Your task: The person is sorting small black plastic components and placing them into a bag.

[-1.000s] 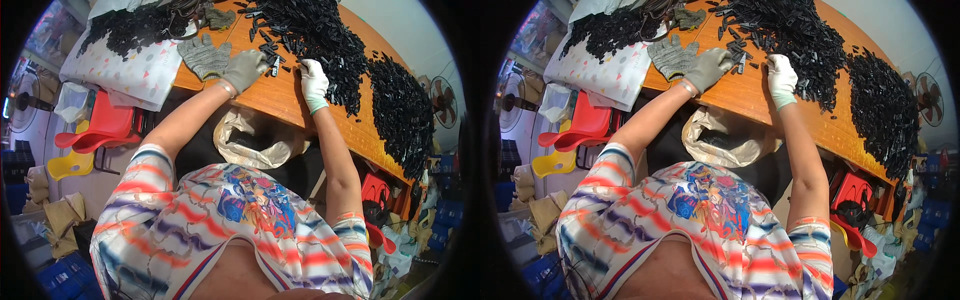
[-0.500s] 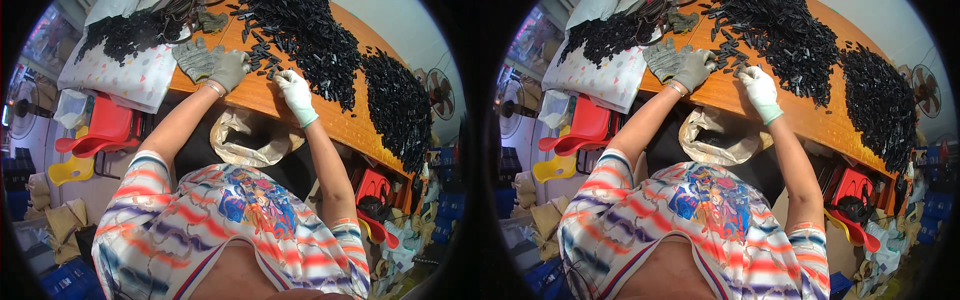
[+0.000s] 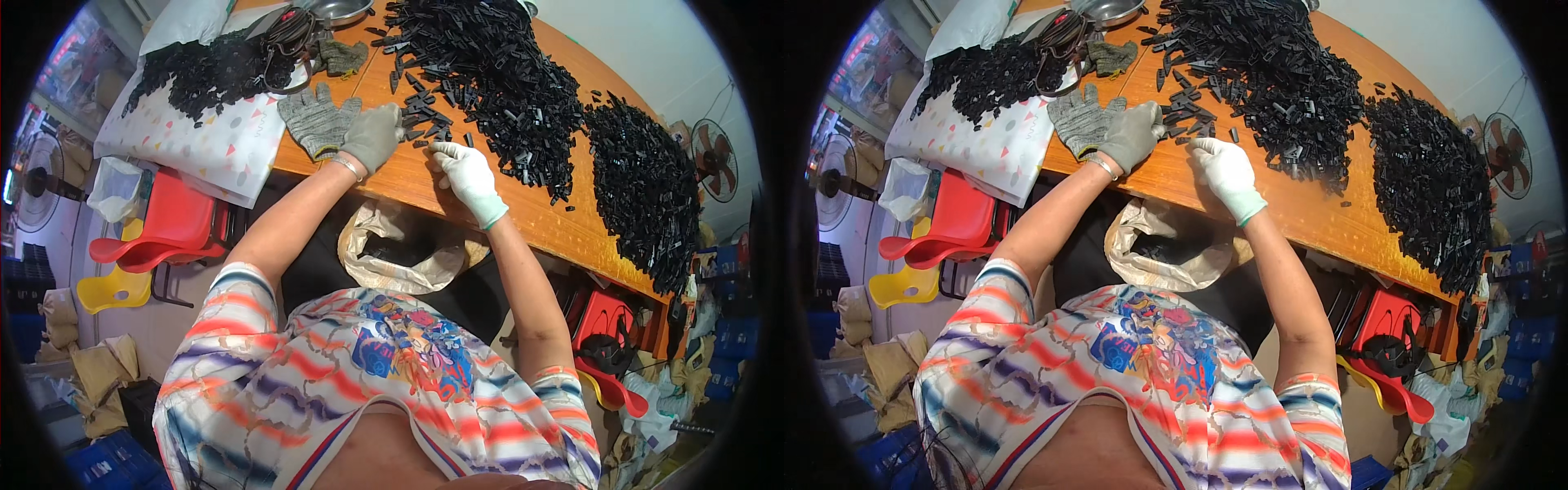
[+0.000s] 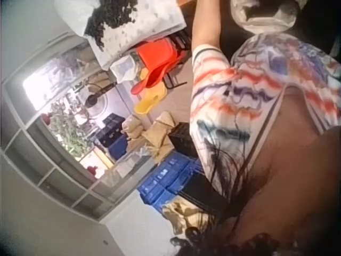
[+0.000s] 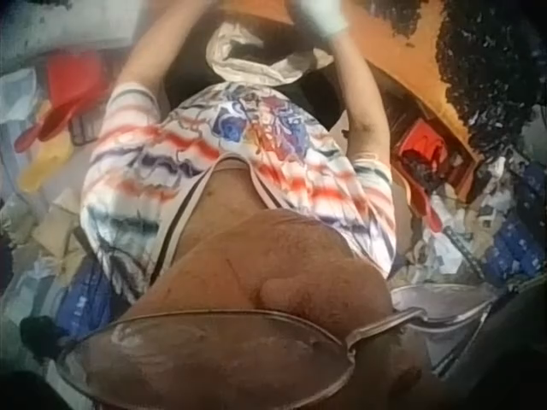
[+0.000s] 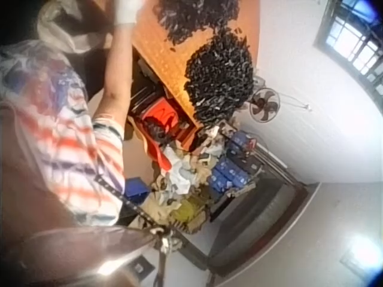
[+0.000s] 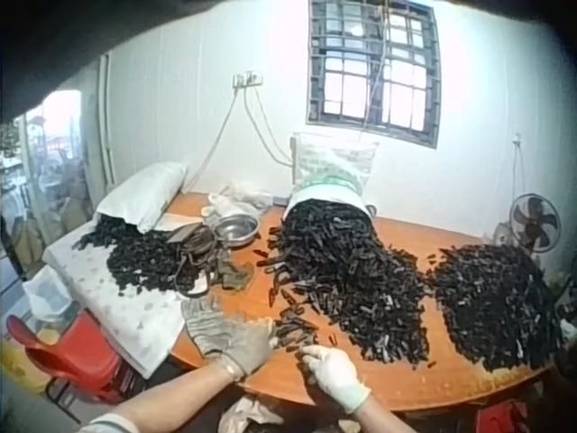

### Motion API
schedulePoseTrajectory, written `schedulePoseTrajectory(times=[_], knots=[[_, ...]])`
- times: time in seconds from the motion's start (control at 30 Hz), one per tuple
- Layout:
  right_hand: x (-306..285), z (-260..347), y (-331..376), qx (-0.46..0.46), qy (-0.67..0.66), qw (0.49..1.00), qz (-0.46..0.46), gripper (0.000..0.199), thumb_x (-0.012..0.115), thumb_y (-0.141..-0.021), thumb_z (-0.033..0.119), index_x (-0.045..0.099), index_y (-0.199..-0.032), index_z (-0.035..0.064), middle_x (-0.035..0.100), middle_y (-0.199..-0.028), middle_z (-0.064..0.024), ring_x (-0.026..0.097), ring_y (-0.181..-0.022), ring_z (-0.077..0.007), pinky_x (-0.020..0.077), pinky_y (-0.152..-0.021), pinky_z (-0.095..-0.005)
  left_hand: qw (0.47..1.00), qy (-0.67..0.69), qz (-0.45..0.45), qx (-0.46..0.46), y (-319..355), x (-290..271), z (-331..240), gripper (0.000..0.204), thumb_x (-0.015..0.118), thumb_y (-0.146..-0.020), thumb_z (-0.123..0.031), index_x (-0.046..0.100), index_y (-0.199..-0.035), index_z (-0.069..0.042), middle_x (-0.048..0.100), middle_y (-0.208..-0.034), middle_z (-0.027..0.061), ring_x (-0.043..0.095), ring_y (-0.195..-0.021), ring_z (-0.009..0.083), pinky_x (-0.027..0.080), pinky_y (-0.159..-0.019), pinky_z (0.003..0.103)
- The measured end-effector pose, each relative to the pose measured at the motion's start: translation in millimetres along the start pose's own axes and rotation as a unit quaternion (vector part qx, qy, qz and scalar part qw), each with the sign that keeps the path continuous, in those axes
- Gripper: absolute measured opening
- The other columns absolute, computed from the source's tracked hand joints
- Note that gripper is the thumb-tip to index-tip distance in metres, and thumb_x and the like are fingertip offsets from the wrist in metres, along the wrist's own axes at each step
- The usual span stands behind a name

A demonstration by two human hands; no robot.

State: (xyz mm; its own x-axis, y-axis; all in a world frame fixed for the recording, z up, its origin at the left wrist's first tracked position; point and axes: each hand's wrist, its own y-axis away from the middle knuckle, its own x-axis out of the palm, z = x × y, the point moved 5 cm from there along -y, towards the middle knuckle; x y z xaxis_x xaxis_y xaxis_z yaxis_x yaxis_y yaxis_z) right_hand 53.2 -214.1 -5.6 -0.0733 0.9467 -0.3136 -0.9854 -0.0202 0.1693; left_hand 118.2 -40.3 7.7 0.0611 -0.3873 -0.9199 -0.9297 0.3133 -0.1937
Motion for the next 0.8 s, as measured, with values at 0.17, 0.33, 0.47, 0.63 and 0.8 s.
schedulePoseTrajectory(times=[0.17, 0.33, 0.47, 0.63, 0.8], knots=[[-10.2, 8.6, 1.8, -0.042, 0.015, 0.998, -0.042, 0.02, 0.059, -0.091, 0.013, 0.067, -0.105, 0.0019, 0.071, -0.087, -0.0041, 0.061, -0.069, -0.0067, 0.0486, -0.062, -0.0234, 0.991, 0.084, -0.091, 0.049, 9.7, -13.8, -8.9, 0.021, 0.063, -0.085, -0.015, 0.057, -0.104, -0.007, 0.063, -0.097, 0.0174, 0.062, -0.086, 0.0367, 0.049, -0.077, 0.044], [-13.5, 29.1, 3.5, -0.047, -0.017, 0.996, -0.069, 0.018, 0.058, -0.091, 0.013, 0.064, -0.104, 0.0015, 0.069, -0.086, -0.0067, 0.061, -0.069, -0.0108, 0.0494, -0.065, -0.0264, 0.986, 0.113, -0.06, 0.107, 20.8, -17.9, -19.8, 0.021, 0.059, -0.083, -0.006, 0.057, -0.104, -0.005, 0.059, -0.096, 0.017, 0.059, -0.088, 0.0368, 0.049, -0.077, 0.044], [-10.1, 39.2, 5.4, -0.176, 0.069, 0.972, -0.138, 0.019, 0.061, -0.089, 0.018, 0.065, -0.101, 0.0044, 0.069, -0.091, -0.0137, 0.067, -0.083, -0.0255, 0.0502, -0.075, -0.0329, 0.966, 0.215, -0.003, 0.142, 30.4, -26.5, -40.1, 0.014, 0.061, -0.081, -0.007, 0.062, -0.095, -0.005, 0.059, -0.093, 0.0155, 0.057, -0.091, 0.0353, 0.047, -0.08, 0.044], [-0.2, 50.2, 26.5, -0.158, 0.034, 0.976, -0.145, 0.02, 0.061, -0.092, 0.018, 0.067, -0.106, 0.0038, 0.068, -0.08, -0.0036, 0.059, -0.068, -0.008, 0.0489, -0.065, -0.0237, 0.843, 0.534, 0.055, 0.026, 40.3, -23.6, -42.9, 0.022, 0.07, -0.084, -0.012, 0.061, -0.099, 0.001, 0.064, -0.088, 0.0033, 0.06, -0.078, 0.0101, 0.049, -0.069, 0.024], [2.8, 35.7, 34.4, -0.16, -0.052, 0.974, -0.152, 0.019, 0.062, -0.093, 0.022, 0.069, -0.097, 0.0041, 0.061, -0.07, 0.0023, 0.05, -0.06, -0.0031, 0.0403, -0.055, -0.0192, 0.618, 0.779, 0.094, -0.044, 56.3, 14.8, -49.8, 0.021, 0.055, -0.097, -0.018, 0.053, -0.112, -0.003, 0.061, -0.098, 0.0039, 0.06, -0.088, 0.0117, 0.05, -0.074, 0.026]])
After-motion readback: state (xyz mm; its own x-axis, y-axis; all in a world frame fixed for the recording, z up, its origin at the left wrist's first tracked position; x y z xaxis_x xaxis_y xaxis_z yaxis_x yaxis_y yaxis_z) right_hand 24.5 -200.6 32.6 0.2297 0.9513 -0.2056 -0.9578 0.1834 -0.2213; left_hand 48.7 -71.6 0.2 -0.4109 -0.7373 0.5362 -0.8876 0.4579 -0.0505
